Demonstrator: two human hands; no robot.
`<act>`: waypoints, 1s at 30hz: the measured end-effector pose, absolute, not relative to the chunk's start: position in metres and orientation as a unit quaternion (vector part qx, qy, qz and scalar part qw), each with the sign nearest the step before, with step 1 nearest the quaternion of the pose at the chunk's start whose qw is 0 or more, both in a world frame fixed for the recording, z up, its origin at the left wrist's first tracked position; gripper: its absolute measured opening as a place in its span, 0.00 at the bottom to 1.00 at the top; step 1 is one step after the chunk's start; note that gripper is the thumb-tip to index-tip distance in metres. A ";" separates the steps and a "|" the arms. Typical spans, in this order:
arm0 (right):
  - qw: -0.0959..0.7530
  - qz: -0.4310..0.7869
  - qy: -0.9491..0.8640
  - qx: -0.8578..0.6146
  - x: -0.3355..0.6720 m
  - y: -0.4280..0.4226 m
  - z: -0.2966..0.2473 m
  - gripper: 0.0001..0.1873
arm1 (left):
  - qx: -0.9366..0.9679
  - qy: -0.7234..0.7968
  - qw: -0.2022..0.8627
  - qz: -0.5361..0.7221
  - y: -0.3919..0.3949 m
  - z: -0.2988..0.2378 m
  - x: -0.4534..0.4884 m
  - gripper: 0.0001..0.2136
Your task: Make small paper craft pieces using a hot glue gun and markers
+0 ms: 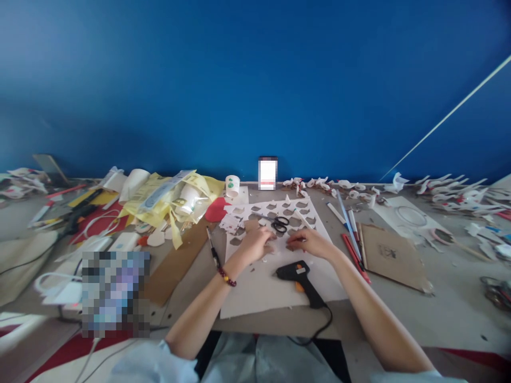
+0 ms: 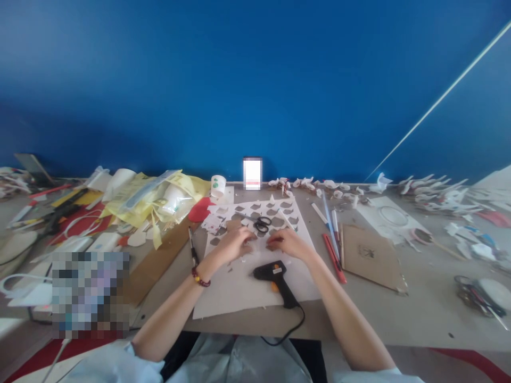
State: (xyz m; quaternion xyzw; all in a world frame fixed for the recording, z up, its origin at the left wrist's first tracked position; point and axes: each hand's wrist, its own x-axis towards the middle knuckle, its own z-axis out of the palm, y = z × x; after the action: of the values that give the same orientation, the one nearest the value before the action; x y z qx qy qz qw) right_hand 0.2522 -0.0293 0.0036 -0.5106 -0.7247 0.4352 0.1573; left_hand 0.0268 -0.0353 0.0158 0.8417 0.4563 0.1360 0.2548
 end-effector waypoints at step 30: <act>0.069 0.261 -0.700 -0.661 0.258 -0.134 0.022 0.19 | 0.511 0.477 0.516 0.496 -0.040 0.003 0.012 0.17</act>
State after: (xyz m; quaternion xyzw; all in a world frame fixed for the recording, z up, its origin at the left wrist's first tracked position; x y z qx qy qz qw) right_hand 0.2576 -0.1337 0.0216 -0.6613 -0.6997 0.2615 0.0690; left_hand 0.0118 -0.0401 0.0035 0.5108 0.4767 0.4957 0.5159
